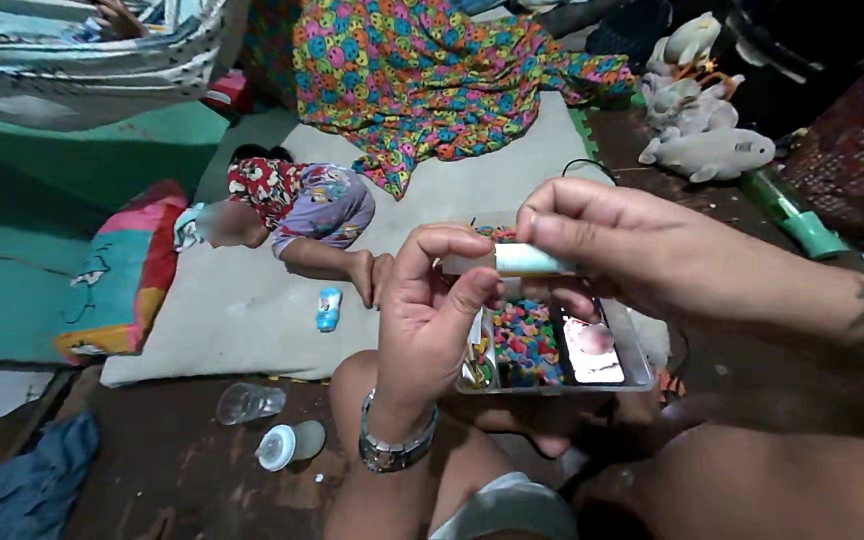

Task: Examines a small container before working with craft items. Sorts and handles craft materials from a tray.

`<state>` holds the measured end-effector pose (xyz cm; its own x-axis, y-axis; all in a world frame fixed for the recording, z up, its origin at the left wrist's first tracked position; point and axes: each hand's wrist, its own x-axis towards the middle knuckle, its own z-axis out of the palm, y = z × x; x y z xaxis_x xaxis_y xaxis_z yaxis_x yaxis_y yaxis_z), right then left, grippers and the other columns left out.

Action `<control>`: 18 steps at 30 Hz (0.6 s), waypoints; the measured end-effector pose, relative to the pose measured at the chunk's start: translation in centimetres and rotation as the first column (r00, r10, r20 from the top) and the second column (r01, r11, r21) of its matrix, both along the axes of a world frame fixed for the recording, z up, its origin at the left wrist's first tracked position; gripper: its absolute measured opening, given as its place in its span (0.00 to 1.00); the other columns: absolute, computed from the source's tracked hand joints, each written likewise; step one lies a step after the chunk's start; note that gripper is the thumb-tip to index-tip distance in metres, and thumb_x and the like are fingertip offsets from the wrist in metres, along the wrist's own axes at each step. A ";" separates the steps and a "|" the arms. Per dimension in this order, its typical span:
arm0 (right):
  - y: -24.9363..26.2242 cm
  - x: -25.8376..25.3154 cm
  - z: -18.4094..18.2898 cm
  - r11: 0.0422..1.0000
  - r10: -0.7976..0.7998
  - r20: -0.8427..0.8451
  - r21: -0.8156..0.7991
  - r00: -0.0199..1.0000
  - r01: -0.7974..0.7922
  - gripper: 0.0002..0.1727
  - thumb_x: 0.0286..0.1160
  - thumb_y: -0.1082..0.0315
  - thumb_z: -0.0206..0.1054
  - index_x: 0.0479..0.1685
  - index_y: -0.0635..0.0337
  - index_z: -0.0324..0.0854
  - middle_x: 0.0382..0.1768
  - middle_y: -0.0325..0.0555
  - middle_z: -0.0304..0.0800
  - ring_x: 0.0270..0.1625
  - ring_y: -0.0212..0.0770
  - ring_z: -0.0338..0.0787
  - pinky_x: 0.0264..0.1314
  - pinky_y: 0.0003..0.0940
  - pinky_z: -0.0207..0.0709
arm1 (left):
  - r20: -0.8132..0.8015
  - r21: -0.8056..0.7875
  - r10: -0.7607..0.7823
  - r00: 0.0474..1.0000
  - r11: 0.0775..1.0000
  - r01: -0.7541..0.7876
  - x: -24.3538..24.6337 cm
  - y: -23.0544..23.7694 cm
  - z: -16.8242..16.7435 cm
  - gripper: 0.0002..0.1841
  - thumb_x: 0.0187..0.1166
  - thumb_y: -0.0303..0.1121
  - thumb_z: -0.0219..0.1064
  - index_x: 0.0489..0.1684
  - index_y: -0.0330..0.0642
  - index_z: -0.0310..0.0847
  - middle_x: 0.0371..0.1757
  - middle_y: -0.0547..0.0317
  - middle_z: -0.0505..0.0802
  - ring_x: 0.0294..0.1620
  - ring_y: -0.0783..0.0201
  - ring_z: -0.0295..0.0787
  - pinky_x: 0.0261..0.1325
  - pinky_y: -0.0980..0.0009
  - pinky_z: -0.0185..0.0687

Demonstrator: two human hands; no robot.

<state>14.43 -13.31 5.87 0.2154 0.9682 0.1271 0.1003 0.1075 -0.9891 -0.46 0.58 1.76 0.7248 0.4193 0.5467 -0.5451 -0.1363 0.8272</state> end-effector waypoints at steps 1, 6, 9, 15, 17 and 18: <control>0.0 0.0 0.2 1.000 -0.012 -0.012 -0.028 1.000 0.012 0.13 0.93 0.58 0.51 0.51 0.53 0.77 0.32 0.39 0.87 0.23 0.27 0.82 0.23 0.17 0.76 | 0.005 0.009 0.015 1.000 1.000 -0.015 0.0 0.0 0.0 0.10 0.79 0.28 0.71 0.53 0.51 0.84 0.51 0.67 0.88 0.39 0.75 0.88 0.42 0.78 0.90; -0.2 0.2 0.0 0.999 -0.044 0.043 0.015 0.998 0.043 0.06 0.89 0.64 0.59 0.51 0.54 0.78 0.35 0.37 0.86 0.21 0.25 0.81 0.19 0.16 0.76 | -0.030 0.019 0.024 0.999 1.000 -0.023 0.0 0.1 0.0 0.10 0.78 0.27 0.72 0.52 0.50 0.84 0.49 0.67 0.89 0.37 0.75 0.87 0.40 0.79 0.89; -0.2 0.3 0.1 0.996 -0.033 -0.049 -0.089 0.998 0.029 0.15 0.94 0.55 0.50 0.52 0.52 0.78 0.34 0.37 0.88 0.24 0.26 0.84 0.23 0.18 0.78 | -0.032 0.069 0.017 0.999 0.998 -0.015 0.1 0.0 -0.1 0.09 0.78 0.29 0.73 0.51 0.51 0.85 0.50 0.69 0.87 0.40 0.76 0.87 0.39 0.80 0.88; 0.0 0.7 0.0 0.998 -0.056 0.091 0.041 0.994 0.053 0.06 0.86 0.67 0.62 0.54 0.56 0.79 0.39 0.36 0.87 0.25 0.25 0.85 0.23 0.18 0.82 | -0.030 0.028 0.032 0.999 0.999 -0.031 0.1 -0.1 -0.3 0.10 0.78 0.25 0.71 0.52 0.50 0.83 0.49 0.67 0.88 0.39 0.75 0.87 0.41 0.79 0.88; 0.0 0.6 -0.3 0.998 -0.064 0.137 0.021 0.989 0.062 0.10 0.87 0.62 0.62 0.59 0.53 0.78 0.40 0.35 0.87 0.28 0.26 0.86 0.26 0.19 0.83 | -0.032 0.024 0.047 0.998 0.999 -0.046 0.1 0.0 -0.4 0.10 0.78 0.25 0.71 0.52 0.48 0.83 0.48 0.65 0.88 0.39 0.74 0.87 0.40 0.79 0.88; 0.0 0.5 -0.7 0.995 -0.090 0.214 0.066 0.973 0.078 0.14 0.81 0.63 0.67 0.61 0.54 0.78 0.44 0.35 0.88 0.31 0.26 0.87 0.28 0.20 0.85 | -0.035 0.011 0.064 0.997 0.998 -0.064 0.1 0.0 -0.4 0.10 0.78 0.25 0.71 0.52 0.47 0.83 0.48 0.65 0.88 0.39 0.74 0.88 0.41 0.78 0.89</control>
<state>14.96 -13.27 5.15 0.2572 0.9376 0.2341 0.3221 0.1453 -0.9355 -0.38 0.58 1.34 0.7153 0.4601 0.5260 -0.5057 -0.1787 0.8440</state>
